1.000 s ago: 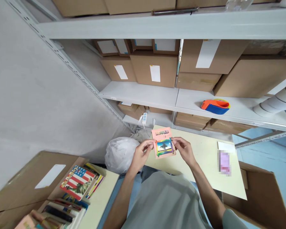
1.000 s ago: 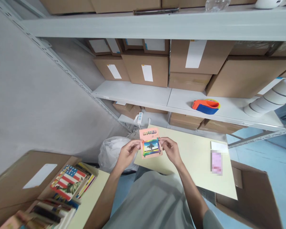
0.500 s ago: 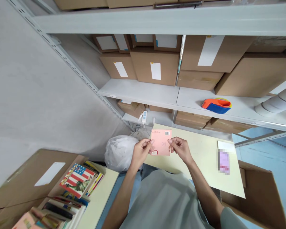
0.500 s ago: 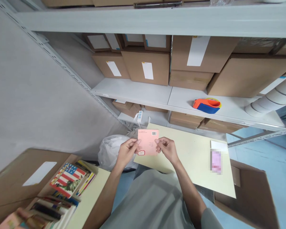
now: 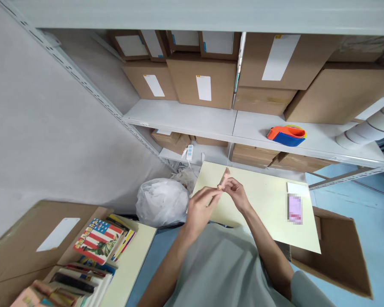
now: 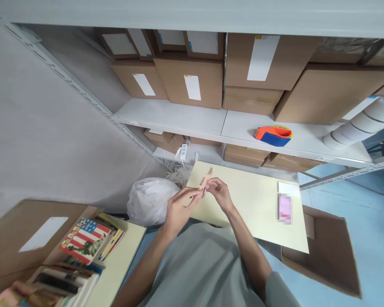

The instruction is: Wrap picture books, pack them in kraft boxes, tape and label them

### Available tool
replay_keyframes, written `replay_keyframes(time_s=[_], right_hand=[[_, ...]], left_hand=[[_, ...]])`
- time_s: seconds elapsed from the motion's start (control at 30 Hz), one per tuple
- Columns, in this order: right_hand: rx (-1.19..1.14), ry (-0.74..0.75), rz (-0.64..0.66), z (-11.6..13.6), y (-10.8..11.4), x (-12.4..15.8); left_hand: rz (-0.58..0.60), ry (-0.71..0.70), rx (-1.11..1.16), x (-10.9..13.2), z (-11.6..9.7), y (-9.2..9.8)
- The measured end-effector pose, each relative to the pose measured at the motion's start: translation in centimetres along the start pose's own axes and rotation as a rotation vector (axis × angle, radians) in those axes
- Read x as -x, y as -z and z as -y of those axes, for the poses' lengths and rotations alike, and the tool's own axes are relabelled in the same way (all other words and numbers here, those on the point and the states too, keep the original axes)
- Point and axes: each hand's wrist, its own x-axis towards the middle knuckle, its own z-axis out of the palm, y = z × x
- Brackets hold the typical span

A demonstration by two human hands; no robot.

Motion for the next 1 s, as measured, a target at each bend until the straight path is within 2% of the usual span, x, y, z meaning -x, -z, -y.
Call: replay_keyframes(time_s=[0.1, 0.17, 0.27, 0.4, 0.57, 0.67, 0.77, 0.9, 1.0], right_hand=[[-0.051, -0.079, 0.019, -0.7, -0.2, 0.1], [-0.067, -0.099, 0.026, -0.8, -0.1, 0.3], [-0.075, -0.079, 0.011, -0.8, 0.3, 0.2], [-0.051, -0.053, -0.068, -0.8, 0.9, -0.2], [0.077, 0.036, -0.108, 0.0, -0.1, 0.0], [0.203, 0.161, -0.096, 1.2, -2.1, 1.1], [0.395, 0.365, -0.047, 2.7, -4.9, 2.9], [0.742, 0.691, 0.06, 4.4, -7.9, 5.8], [0.895, 0.818, 0.09, 5.2, -8.6, 6.9]], left_hand=[[0.075, -0.133, -0.118, 0.6, -1.9, -1.1], [0.072, -0.113, -0.118, 0.8, -2.4, -1.5], [0.022, 0.062, 0.023, 0.8, -1.6, -1.5], [-0.122, 0.334, 0.193, 0.7, 0.8, -0.8], [-0.259, 0.51, 0.275, 1.2, 3.8, 0.1], [-0.31, 0.573, 0.27, 1.4, 5.4, 0.5], [-0.286, 0.617, 0.276, 1.3, 6.4, 0.9], [-0.21, 0.643, 0.353, 1.0, 5.8, 1.5], [-0.201, 0.63, 0.387, 0.7, 4.9, 1.8]])
